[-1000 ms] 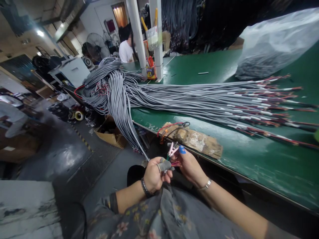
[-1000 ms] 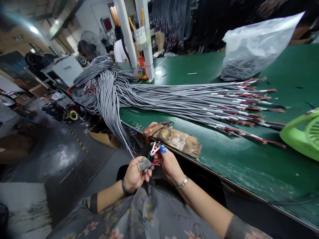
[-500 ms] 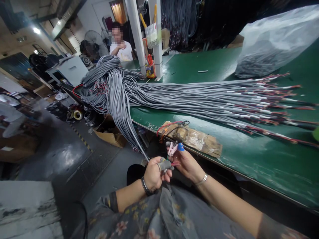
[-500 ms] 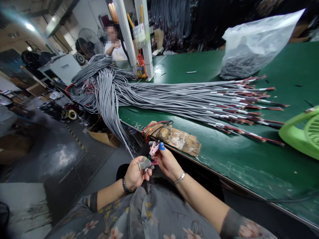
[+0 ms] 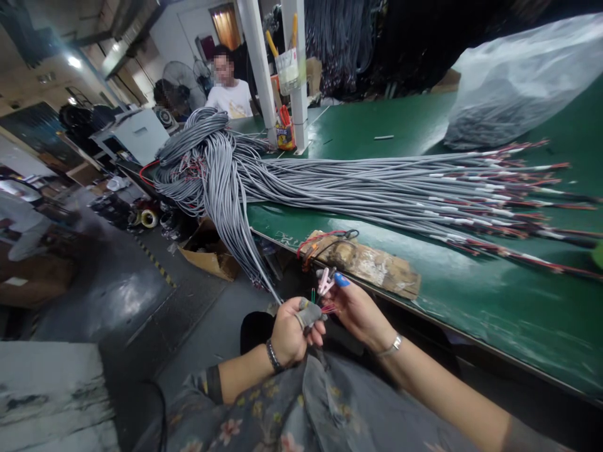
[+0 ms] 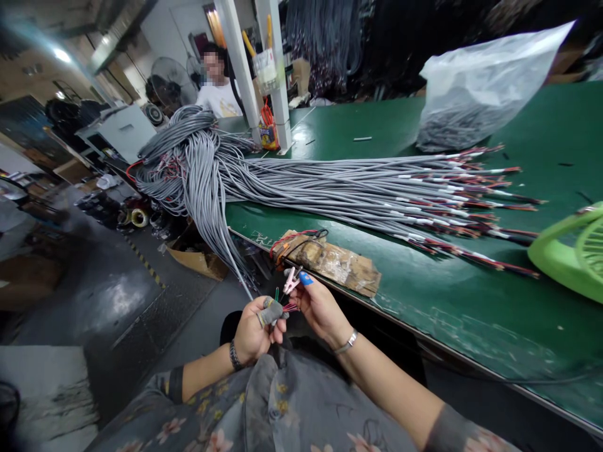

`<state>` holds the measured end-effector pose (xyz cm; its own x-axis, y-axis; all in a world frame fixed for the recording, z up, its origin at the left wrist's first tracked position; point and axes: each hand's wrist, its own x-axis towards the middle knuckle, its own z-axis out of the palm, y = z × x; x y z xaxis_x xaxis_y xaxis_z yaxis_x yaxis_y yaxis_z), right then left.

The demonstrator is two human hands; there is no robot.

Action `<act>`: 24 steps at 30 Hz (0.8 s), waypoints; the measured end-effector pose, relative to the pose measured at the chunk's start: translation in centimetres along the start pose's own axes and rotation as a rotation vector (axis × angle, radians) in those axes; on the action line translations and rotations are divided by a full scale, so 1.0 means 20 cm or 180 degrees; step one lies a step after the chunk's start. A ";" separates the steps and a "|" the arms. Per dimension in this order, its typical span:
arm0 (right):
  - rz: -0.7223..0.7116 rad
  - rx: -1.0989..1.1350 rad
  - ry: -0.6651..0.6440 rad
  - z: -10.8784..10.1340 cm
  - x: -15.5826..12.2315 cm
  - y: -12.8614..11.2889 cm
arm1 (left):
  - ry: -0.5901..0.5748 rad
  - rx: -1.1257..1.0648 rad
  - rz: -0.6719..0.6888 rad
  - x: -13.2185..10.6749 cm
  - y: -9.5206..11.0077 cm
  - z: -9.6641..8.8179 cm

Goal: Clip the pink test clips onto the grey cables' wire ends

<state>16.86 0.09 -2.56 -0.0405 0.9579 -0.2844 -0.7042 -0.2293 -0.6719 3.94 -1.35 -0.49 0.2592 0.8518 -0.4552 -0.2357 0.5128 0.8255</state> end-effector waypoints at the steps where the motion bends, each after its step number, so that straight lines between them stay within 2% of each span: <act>1: 0.0000 -0.0035 -0.0003 0.00 0.00 0.00 | 0.0012 -0.0020 0.0022 0.00 0.00 0.00; 7: -0.0638 -0.0885 0.0259 -0.02 0.00 0.02 | 0.0114 -0.0109 0.0053 0.01 0.01 0.02; 9: -0.0525 -0.0907 0.0142 -0.02 0.01 0.02 | 0.0141 -0.0137 0.0021 0.01 0.02 0.02; 13: -0.0064 -0.0261 -0.0070 0.00 0.04 0.03 | 0.0142 -0.0146 -0.0009 0.02 0.01 0.02; 17: -0.0025 0.0164 0.0028 0.01 0.05 0.04 | 0.0121 -0.0046 -0.0013 0.03 -0.01 0.01; 24: 0.0238 0.0343 -0.0063 -0.02 0.04 0.03 | 0.0128 -0.0033 -0.0016 0.01 -0.01 -0.01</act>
<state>16.63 0.55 -3.51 -0.1090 0.9422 -0.3167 -0.7707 -0.2814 -0.5717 3.94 -1.29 -0.85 0.2226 0.8527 -0.4725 -0.2442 0.5180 0.8198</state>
